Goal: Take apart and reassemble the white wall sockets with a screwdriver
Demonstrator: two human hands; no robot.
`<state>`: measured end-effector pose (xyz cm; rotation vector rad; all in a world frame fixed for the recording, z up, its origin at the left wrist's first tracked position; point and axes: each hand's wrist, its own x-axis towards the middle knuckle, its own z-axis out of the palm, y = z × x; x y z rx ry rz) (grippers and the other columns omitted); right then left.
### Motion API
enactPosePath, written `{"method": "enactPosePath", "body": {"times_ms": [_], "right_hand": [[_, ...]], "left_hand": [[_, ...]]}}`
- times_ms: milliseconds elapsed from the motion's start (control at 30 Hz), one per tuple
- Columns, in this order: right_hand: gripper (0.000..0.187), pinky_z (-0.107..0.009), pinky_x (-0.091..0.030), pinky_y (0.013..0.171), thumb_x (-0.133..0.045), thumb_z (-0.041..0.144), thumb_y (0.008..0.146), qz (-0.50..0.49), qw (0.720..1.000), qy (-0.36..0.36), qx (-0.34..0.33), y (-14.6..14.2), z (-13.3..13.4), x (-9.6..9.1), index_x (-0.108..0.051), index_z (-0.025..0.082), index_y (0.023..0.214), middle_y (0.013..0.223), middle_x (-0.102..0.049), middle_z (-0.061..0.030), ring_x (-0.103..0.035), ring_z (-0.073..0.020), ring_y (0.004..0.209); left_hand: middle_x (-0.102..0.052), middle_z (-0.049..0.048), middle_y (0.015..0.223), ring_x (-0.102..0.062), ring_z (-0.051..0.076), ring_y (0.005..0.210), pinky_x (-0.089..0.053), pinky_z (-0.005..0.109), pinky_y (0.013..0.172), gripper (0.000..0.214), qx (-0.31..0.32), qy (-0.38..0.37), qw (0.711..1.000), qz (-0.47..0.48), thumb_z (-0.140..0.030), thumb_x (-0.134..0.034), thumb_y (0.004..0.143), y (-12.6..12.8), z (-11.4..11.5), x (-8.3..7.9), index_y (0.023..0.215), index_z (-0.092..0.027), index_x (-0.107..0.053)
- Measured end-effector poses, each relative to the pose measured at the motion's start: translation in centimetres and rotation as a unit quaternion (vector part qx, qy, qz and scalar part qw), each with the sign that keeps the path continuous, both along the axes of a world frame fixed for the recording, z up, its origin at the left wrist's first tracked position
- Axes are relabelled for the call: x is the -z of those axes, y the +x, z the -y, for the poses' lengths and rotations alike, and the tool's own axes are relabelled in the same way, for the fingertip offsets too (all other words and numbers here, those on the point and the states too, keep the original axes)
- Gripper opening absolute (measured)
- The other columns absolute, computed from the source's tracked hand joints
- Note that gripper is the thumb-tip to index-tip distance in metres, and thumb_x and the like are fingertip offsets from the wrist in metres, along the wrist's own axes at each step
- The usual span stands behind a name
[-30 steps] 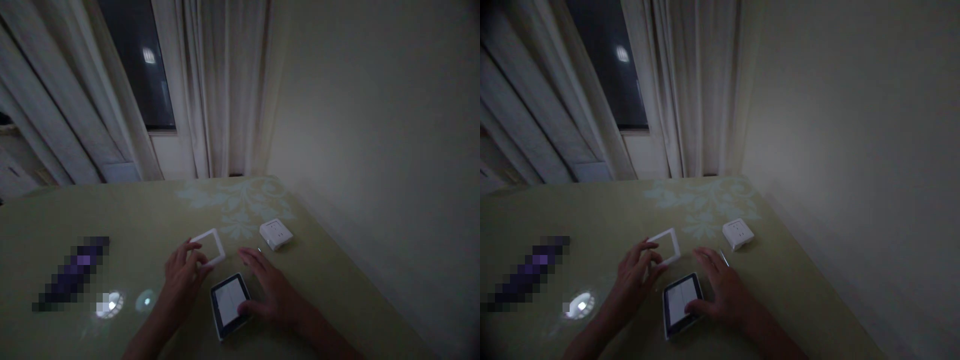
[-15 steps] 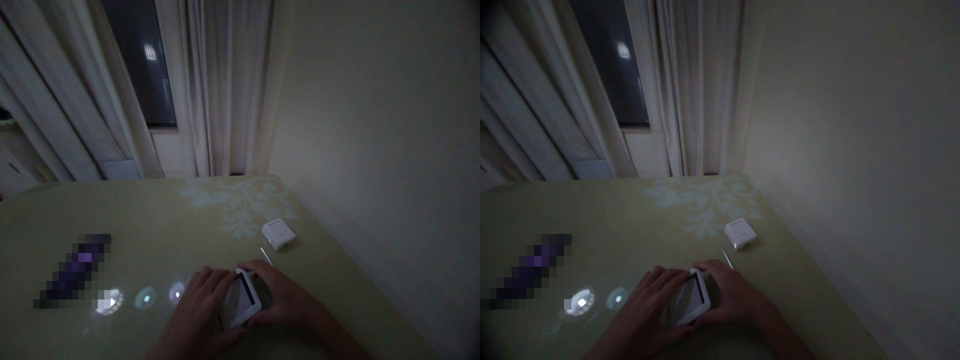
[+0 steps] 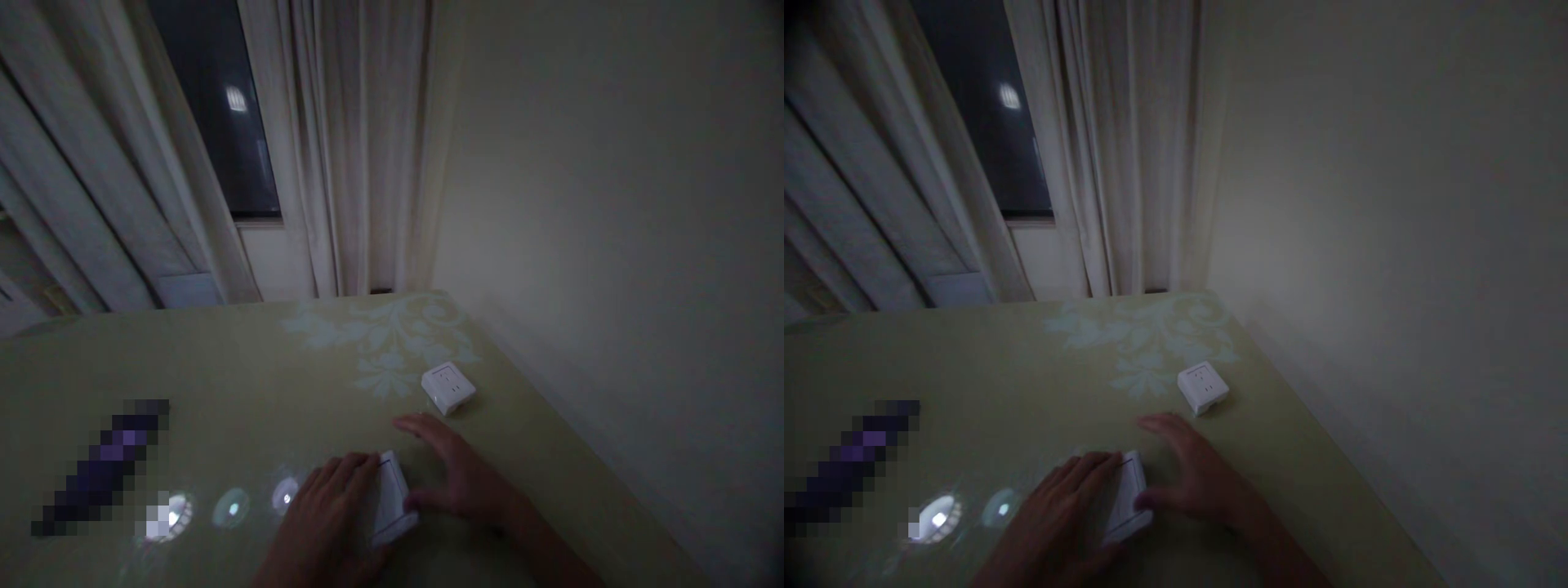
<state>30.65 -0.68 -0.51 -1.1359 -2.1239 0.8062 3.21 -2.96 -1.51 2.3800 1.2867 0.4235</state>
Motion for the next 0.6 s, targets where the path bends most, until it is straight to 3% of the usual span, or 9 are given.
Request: {"method": "enactPosePath", "body": {"times_ms": [67, 133, 167, 267, 433, 600], "right_hand": [[0.075, -0.058, -0.045, 0.121, -0.08, 0.051, 0.093, -0.021, 0.985, 0.074, 0.155, 1.2, -1.3, 0.8, -0.051, 0.027, 0.158, 0.157, -0.058, -0.0165, -0.055, -0.0349, 0.146], [0.076, -0.059, -0.04, 0.125, -0.082, 0.047, 0.089, 0.01, 0.941, 0.126, 0.313, 2.5, -2.8, 1.7, -0.052, 0.026, 0.157, 0.157, -0.056, -0.0164, -0.051, -0.0361, 0.148], [0.081, -0.062, -0.036, 0.126, -0.084, 0.045, 0.086, 0.021, 0.931, 0.122, 0.343, 3.1, -3.5, 2.3, -0.051, 0.024, 0.157, 0.16, -0.051, -0.0183, -0.046, -0.0387, 0.151], [0.089, -0.065, -0.036, 0.125, -0.088, 0.042, 0.076, 0.046, 0.92, 0.097, 0.377, 4.4, -5.0, 3.6, -0.052, 0.023, 0.155, 0.161, -0.048, -0.0204, -0.043, -0.0442, 0.152], [0.081, -0.053, -0.048, 0.115, -0.078, 0.033, 0.081, 0.072, 0.916, 0.067, 0.389, 4.5, -5.8, 4.6, -0.051, 0.015, 0.154, 0.143, -0.064, -0.0203, -0.062, -0.0382, 0.135], [0.082, -0.055, -0.05, 0.111, -0.078, 0.044, 0.084, 0.088, 0.904, 0.065, 0.414, 3.9, -5.8, 4.4, -0.05, 0.014, 0.155, 0.14, -0.065, -0.0226, -0.062, -0.043, 0.134]], "left_hand": [[-0.069, 0.013, 0.151, -0.067, 0.043, 0.133, -0.055, 0.057, 0.112, 0.084, 0.0, -0.004, 1.0, 0.005, -0.043, -0.088, 0.075, 0.1, -0.1, 0.2, 0.153, -0.035, -0.059], [-0.068, 0.0128, 0.152, -0.066, 0.042, 0.135, -0.056, 0.055, 0.114, 0.083, -0.009, -0.015, 1.0, 0.008, -0.042, -0.086, 0.076, 0.2, -0.3, 0.2, 0.154, -0.033, -0.059], [-0.067, 0.0129, 0.153, -0.066, 0.041, 0.135, -0.056, 0.055, 0.114, 0.082, -0.017, -0.018, 1.0, 0.01, -0.041, -0.085, 0.077, 0.2, -0.4, 0.3, 0.154, -0.032, -0.059], [-0.065, 0.0138, 0.156, -0.063, 0.04, 0.139, -0.054, 0.056, 0.117, 0.078, -0.043, -0.015, 0.999, 0.017, -0.041, -0.08, 0.082, 0.2, -0.9, 0.4, 0.156, -0.028, -0.056], [-0.063, 0.0142, 0.158, -0.061, 0.038, 0.142, -0.051, 0.053, 0.119, 0.079, -0.055, -0.009, 0.998, 0.026, -0.041, -0.08, 0.082, -0.2, -1.7, 0.9, 0.156, -0.026, -0.056], [-0.069, 0.0161, 0.15, -0.065, 0.039, 0.137, -0.052, 0.054, 0.115, 0.07, -0.079, 0.022, 0.995, 0.061, -0.04, -0.079, 0.082, 0.8, -4.3, -0.1, 0.148, -0.023, -0.063]]}}
